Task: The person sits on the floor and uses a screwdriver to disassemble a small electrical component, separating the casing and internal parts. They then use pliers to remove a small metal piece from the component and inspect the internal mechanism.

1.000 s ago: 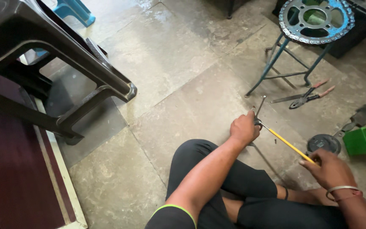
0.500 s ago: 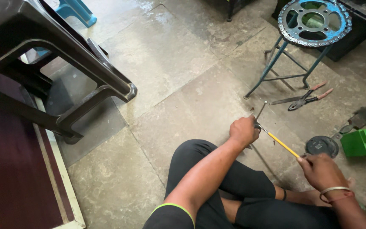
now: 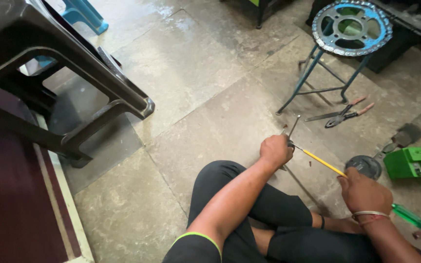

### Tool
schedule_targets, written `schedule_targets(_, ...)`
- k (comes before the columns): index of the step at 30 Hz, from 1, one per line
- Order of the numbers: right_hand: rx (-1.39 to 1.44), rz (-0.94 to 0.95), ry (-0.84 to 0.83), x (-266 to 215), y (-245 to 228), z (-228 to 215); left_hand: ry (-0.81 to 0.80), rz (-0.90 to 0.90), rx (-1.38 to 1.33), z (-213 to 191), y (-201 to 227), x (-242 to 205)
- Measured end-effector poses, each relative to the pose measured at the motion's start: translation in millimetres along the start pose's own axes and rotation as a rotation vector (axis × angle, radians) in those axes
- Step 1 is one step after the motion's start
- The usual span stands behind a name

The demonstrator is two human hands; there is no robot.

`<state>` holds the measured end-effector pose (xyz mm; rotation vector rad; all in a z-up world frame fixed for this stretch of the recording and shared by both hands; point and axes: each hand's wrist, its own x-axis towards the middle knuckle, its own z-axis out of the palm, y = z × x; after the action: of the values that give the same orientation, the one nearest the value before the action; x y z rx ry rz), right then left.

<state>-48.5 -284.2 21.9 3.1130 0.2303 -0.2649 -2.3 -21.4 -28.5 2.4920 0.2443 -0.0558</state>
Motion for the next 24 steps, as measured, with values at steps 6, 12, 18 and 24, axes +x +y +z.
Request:
schedule_targets(6, 0.222, -0.036, -0.127, 24.8, 18.8, 33.0, 0.076, 0.068, -0.014, 3.8, -1.6, -4.9)
schedule_targets(12, 0.174, 0.028, 0.062, 8.5, 15.5, 12.9, 0.035, 0.086, -0.024, 9.5, -3.5, -5.8)
schedule_targets(18, 0.235, -0.058, 0.015, 20.3, 17.6, 24.4, 0.031, 0.060, -0.035, 5.8, -2.7, -3.1)
schedule_targets(24, 0.263, -0.107, 0.114, 12.8, 19.0, 19.3, 0.007, 0.056, -0.026, 5.5, 0.6, -6.8)
